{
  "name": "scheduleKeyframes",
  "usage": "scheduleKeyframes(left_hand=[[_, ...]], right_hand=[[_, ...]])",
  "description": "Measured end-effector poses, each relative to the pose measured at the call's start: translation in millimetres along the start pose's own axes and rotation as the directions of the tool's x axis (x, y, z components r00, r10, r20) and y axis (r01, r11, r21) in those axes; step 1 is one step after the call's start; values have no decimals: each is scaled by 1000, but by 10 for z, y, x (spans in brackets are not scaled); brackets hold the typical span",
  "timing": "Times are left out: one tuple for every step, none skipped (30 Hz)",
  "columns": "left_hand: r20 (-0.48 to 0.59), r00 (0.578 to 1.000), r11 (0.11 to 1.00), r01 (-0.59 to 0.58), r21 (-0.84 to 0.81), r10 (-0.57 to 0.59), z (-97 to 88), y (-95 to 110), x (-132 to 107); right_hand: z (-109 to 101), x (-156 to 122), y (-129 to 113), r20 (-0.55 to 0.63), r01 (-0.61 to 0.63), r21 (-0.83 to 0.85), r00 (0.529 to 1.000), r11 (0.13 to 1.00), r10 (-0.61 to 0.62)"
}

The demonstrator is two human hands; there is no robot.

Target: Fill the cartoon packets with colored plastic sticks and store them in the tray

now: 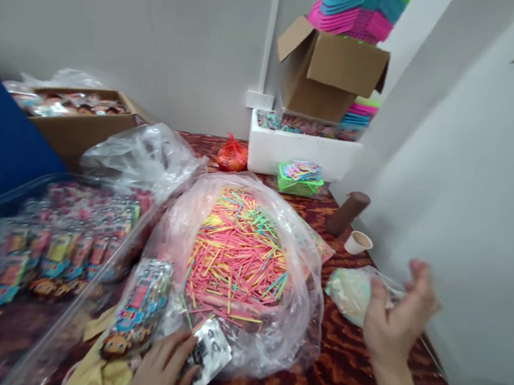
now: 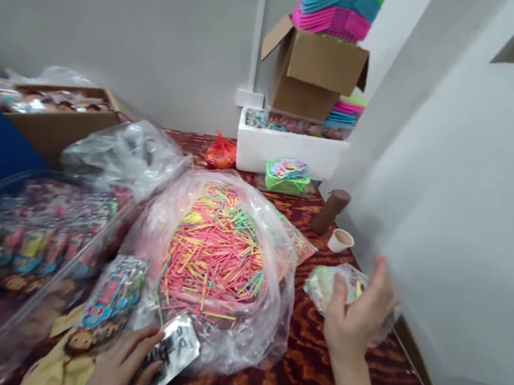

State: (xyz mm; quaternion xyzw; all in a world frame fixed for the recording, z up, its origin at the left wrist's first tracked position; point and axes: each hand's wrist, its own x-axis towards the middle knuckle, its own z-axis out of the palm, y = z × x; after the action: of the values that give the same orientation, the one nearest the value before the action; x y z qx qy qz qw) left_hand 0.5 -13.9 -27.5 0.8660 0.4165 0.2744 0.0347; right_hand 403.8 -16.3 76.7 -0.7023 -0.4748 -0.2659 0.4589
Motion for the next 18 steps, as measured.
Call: scheduleKeyframes(left_hand=[[0, 1000, 1000, 29, 3, -29, -8, 43, 8], [-2, 998, 998, 57, 1, -57, -12, 85, 16], [0, 997, 997, 82, -5, -82, -14, 126, 25], [3, 995, 995, 103, -13, -103, -14, 164, 34], [8, 992, 992, 123, -21, -123, -14, 200, 44], [15, 990, 990, 141, -29, -140, -11, 231, 54], [23, 987, 987, 157, -37, -156, -6, 257, 62], [34, 985, 984, 169, -47, -168, 3, 277, 67], [44, 983, 982, 181, -59, -178, 16, 292, 67], [54, 980, 978, 197, -69, -193, 31, 301, 63], [60, 976, 973, 216, -79, -211, 48, 306, 55], [67, 971, 968, 236, -88, -230, 66, 306, 44], [73, 965, 961, 259, -94, -253, 81, 305, 31], [77, 958, 954, 283, -99, -277, 94, 301, 18], [84, 952, 948, 303, -102, -295, 103, 295, 7], [92, 948, 944, 313, -106, -304, 108, 289, 0], [98, 947, 943, 315, -111, -305, 109, 283, -3], [102, 947, 942, 315, -115, -304, 106, 278, -1]], right_hand=[[66, -114, -182, 72, -5, 53, 997, 999, 1], [128, -236, -357, 142, -16, 120, 990, 993, -1], [188, -362, -517, 222, -16, 183, 975, 983, -26], [246, -485, -657, 308, -14, 241, 949, 970, -63], [302, -599, -771, 395, -23, 295, 913, 955, -100], [357, -700, -858, 471, -45, 332, 873, 942, -125], [410, -783, -918, 518, -73, 352, 845, 933, -129], [461, -848, -955, 548, -110, 360, 829, 926, -114], [508, -891, -974, 561, -150, 361, 823, 920, -86], [548, -912, -982, 563, -190, 363, 825, 912, -52], [579, -909, -988, 567, -230, 370, 823, 900, -23], [596, -881, -998, 577, -270, 383, 817, 883, -1], [595, -827, -1019, 590, -311, 399, 808, 862, 18], [574, -748, -1054, 597, -348, 418, 802, 839, 35], [530, -646, -1102, 589, -376, 444, 806, 813, 51], [466, -527, -1158, 570, -392, 472, 819, 789, 66], [383, -398, -1213, 516, -374, 514, 854, 772, 70], [289, -268, -1258, 440, -330, 559, 896, 761, 65]])
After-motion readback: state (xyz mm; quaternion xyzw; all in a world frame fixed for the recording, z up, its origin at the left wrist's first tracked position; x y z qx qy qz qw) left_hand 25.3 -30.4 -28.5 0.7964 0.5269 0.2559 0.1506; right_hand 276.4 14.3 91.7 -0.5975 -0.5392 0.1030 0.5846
